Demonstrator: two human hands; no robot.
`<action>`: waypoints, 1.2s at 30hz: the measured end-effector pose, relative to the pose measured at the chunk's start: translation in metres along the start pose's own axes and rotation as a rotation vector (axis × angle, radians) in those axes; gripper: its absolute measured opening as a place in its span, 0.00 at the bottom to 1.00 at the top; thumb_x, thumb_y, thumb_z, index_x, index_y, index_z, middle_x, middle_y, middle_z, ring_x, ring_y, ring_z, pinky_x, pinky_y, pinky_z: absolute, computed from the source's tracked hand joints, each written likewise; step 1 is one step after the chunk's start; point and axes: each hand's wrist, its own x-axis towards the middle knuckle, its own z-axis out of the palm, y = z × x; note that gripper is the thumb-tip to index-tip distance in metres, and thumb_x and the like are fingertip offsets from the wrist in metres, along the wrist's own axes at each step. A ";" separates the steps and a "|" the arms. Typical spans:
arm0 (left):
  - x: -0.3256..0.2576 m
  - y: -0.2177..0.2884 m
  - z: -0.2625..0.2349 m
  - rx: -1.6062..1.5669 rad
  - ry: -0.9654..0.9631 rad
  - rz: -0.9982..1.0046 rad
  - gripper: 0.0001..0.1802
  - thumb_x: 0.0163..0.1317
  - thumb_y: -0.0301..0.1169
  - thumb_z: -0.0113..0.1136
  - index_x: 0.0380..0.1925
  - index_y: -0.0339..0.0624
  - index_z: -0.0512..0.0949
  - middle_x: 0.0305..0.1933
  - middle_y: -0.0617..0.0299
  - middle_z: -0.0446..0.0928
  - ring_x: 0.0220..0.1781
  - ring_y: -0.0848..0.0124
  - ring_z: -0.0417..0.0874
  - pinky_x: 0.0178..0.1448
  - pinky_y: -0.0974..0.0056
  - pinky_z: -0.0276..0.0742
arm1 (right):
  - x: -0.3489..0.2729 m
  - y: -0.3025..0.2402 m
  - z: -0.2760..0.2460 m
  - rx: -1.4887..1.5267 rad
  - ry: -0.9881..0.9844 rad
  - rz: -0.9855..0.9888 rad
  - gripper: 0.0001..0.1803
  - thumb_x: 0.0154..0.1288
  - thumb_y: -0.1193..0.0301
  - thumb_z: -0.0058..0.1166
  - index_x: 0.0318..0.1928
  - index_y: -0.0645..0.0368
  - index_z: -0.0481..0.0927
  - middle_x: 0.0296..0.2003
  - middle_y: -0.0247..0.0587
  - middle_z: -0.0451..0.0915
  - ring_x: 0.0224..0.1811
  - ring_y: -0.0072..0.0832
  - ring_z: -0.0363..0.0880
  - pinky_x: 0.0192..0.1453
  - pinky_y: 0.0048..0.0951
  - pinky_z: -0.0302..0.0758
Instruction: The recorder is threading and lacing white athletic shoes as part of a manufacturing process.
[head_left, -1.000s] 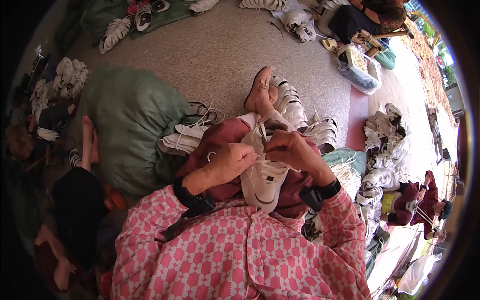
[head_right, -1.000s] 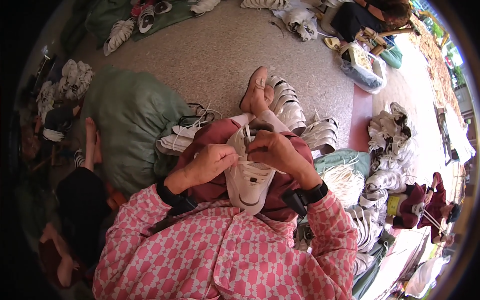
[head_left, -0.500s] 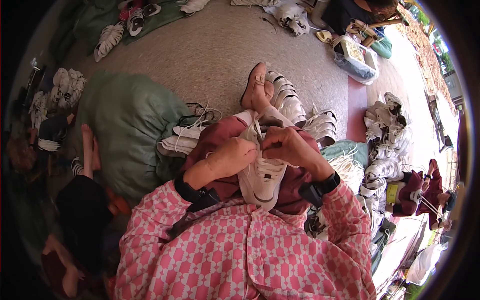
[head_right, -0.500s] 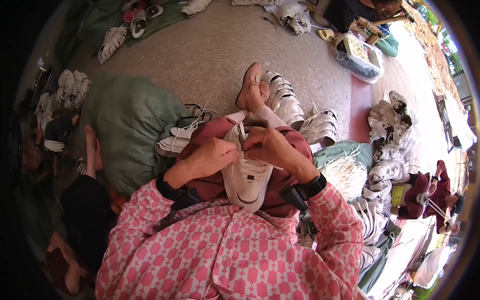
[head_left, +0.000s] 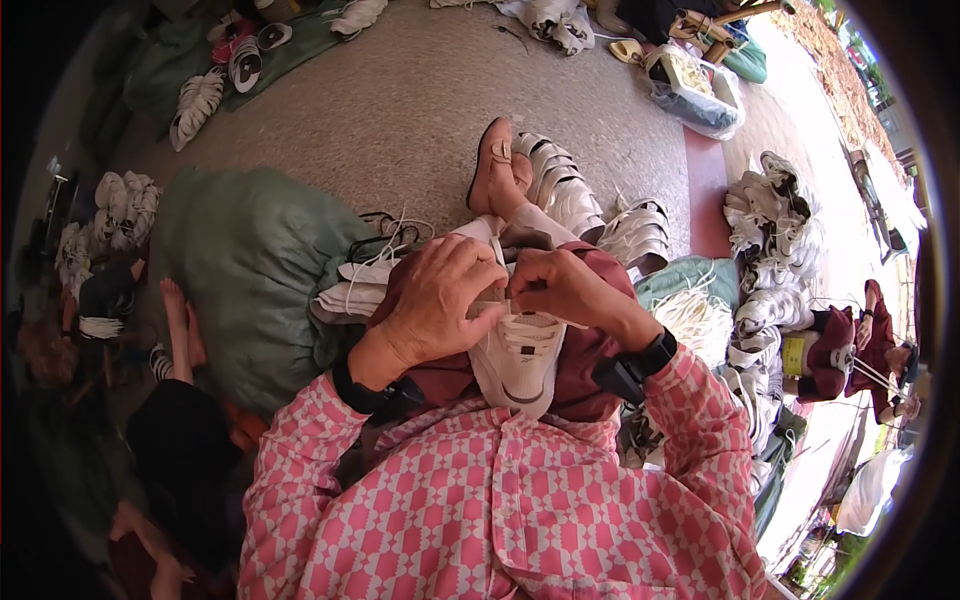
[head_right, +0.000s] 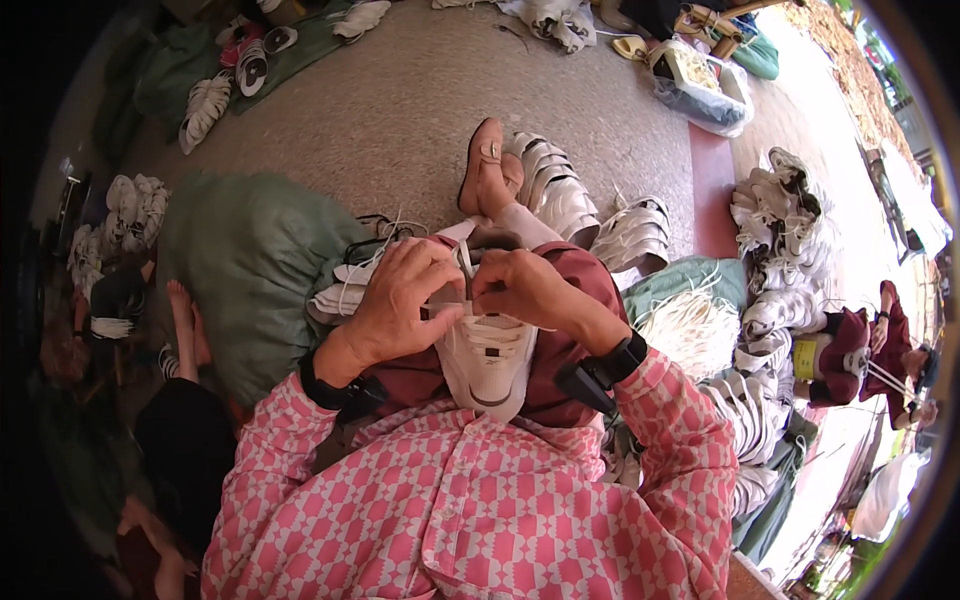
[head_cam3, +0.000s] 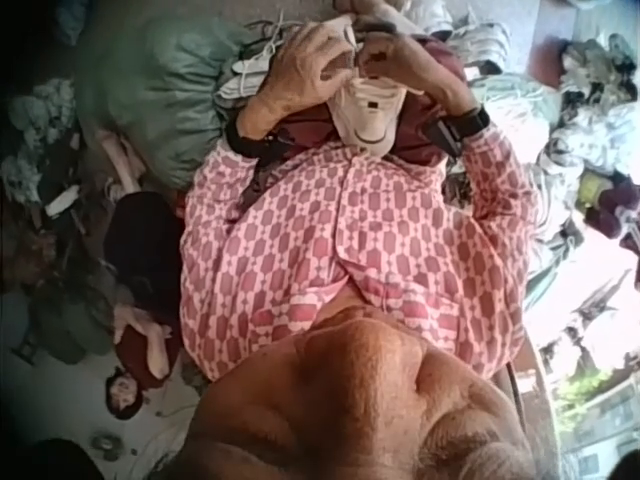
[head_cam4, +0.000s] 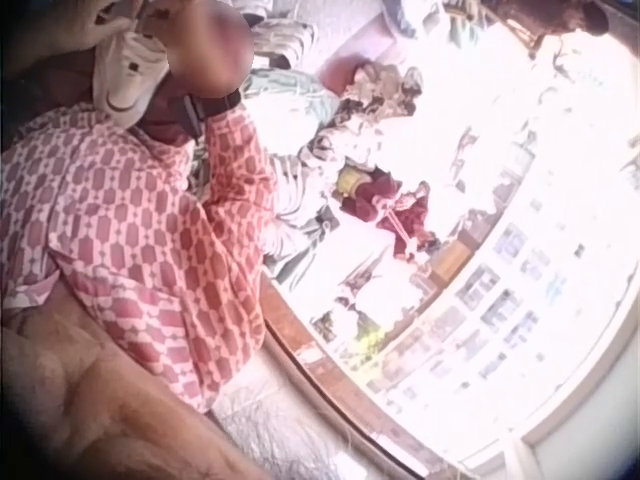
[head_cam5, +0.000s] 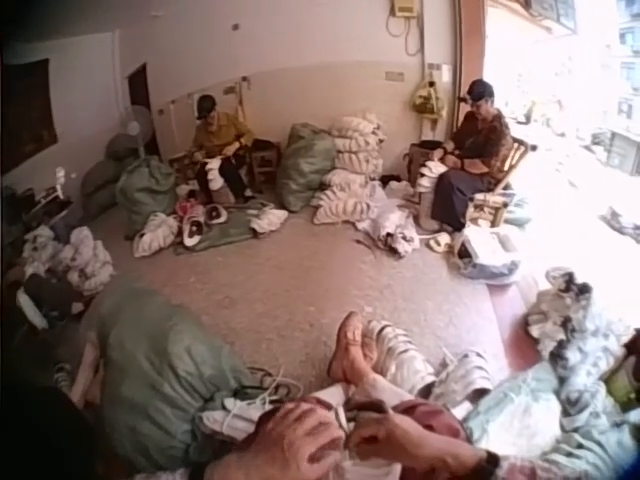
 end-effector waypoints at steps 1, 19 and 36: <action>0.003 0.001 -0.002 0.030 0.111 0.136 0.10 0.49 0.34 0.69 0.30 0.45 0.80 0.44 0.60 0.73 0.56 0.58 0.73 0.62 0.52 0.66 | 0.000 0.002 0.000 0.000 0.005 0.003 0.09 0.50 0.74 0.67 0.33 0.61 0.83 0.32 0.39 0.79 0.36 0.34 0.79 0.42 0.33 0.74; 0.017 -0.010 0.016 -0.343 -0.155 0.016 0.14 0.49 0.39 0.73 0.24 0.44 0.77 0.41 0.63 0.70 0.53 0.62 0.71 0.59 0.57 0.64 | -0.018 0.005 -0.008 0.611 0.534 0.251 0.07 0.68 0.72 0.58 0.39 0.63 0.76 0.28 0.30 0.76 0.26 0.16 0.73 0.30 0.20 0.73; 0.005 -0.019 0.007 -0.574 -0.190 0.015 0.15 0.52 0.41 0.73 0.22 0.42 0.83 0.48 0.66 0.73 0.57 0.64 0.70 0.66 0.59 0.61 | -0.061 0.013 -0.036 0.248 0.764 0.297 0.12 0.63 0.70 0.63 0.41 0.64 0.78 0.37 0.35 0.77 0.27 0.16 0.75 0.27 0.21 0.70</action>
